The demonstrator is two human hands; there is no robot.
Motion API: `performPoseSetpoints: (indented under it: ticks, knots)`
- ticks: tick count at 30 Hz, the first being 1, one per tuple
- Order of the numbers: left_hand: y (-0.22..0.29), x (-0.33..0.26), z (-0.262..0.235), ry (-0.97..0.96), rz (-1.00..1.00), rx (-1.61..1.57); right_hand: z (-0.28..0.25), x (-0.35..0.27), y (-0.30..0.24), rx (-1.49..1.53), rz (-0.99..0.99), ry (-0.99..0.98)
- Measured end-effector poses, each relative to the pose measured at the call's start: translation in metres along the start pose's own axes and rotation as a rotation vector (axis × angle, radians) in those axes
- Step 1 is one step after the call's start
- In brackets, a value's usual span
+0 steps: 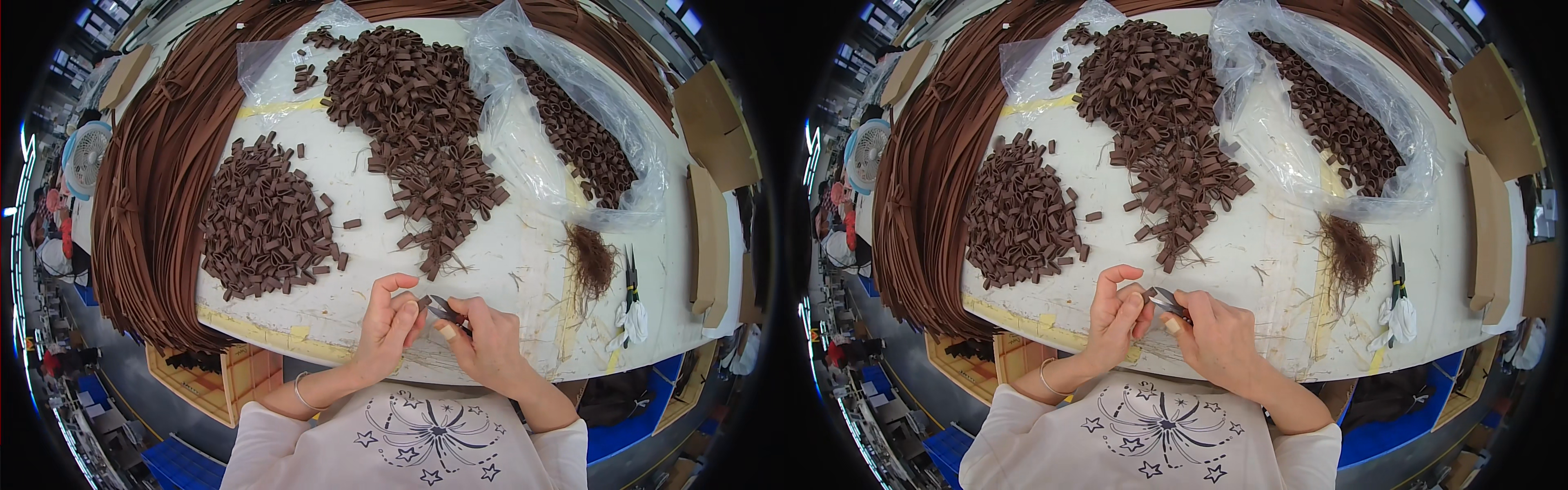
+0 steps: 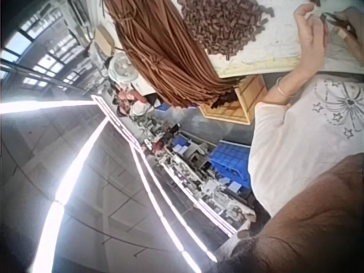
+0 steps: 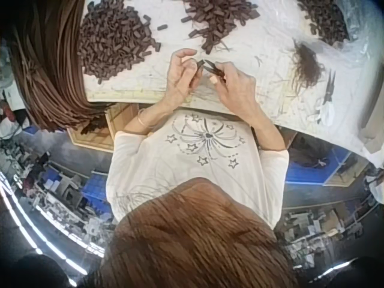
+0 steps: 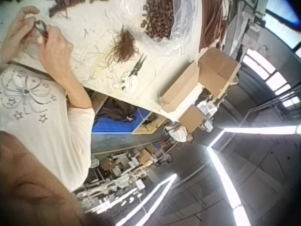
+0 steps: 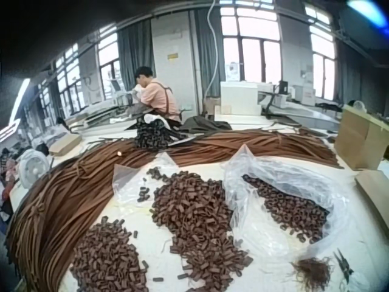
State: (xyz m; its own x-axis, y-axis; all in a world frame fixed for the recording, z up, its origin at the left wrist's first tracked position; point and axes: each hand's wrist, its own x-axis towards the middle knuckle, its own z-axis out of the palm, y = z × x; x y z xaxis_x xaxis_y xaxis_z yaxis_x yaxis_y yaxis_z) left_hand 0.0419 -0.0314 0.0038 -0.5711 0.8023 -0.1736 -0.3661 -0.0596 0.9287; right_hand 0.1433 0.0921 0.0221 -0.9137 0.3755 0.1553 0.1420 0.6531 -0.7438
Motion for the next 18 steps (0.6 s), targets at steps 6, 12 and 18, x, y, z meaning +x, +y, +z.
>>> performPoseSetpoints:
  ticks: [6, 12, 18]
  knots:
    - [-0.0022, 0.0008, 0.0001, -0.001, 0.053, 0.052, 0.0037, 0.0009, 0.0027, -0.040, -0.060, 0.063]
    - [-0.0013, 0.0013, 0.0013, 0.010, 0.049, 0.066, 0.0034, 0.0001, 0.0040, -0.053, -0.096, 0.108]
    - [-0.0002, 0.0019, 0.0045, 0.016, 0.033, 0.061, 0.0028, -0.0024, 0.0038, -0.050, -0.079, 0.093]
